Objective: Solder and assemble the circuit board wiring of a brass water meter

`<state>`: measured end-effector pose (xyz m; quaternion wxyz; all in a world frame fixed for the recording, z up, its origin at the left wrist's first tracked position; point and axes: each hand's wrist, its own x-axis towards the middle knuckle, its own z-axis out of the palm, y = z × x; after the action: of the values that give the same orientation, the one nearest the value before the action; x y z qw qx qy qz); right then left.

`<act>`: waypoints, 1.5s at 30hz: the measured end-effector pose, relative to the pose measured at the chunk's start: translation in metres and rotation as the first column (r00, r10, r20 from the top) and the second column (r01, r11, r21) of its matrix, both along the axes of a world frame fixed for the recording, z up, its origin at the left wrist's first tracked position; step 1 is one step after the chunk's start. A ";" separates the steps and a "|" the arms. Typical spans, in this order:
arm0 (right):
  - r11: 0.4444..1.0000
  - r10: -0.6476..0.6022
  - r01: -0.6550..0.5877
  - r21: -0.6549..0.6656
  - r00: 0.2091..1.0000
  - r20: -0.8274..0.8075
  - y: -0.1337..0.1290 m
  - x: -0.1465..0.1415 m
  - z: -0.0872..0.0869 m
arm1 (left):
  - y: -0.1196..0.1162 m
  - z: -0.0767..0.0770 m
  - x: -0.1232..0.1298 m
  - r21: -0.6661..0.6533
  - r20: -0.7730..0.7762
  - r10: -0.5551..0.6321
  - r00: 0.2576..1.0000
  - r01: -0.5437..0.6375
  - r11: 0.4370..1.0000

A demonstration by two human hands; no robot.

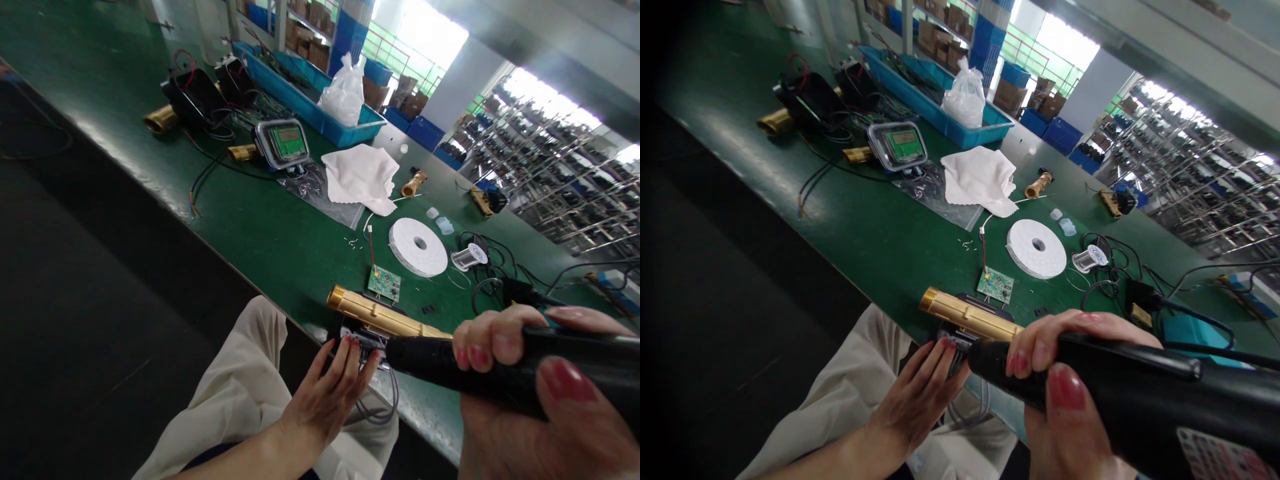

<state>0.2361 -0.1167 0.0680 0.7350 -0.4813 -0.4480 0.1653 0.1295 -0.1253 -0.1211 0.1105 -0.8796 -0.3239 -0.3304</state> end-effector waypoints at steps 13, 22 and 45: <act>0.981 0.188 -0.181 -0.071 0.976 0.113 0.016 -0.006 -0.001 | 0.001 -0.001 -0.001 -0.040 0.024 -0.027 0.999 0.028 0.999; 0.978 0.187 -0.170 -0.117 0.970 0.152 0.020 -0.011 -0.002 | 0.003 0.003 -0.001 -0.045 0.085 -0.053 0.995 0.057 0.997; 0.878 0.456 -0.441 -0.187 0.888 0.049 0.026 -0.008 -0.008 | -0.001 -0.006 -0.003 -0.085 0.024 -0.074 0.997 0.076 0.993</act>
<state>0.2283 -0.0903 0.0597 0.6113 -0.4328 -0.5647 0.3466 0.1266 -0.1259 -0.1269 0.0567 -0.8917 -0.3056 -0.3290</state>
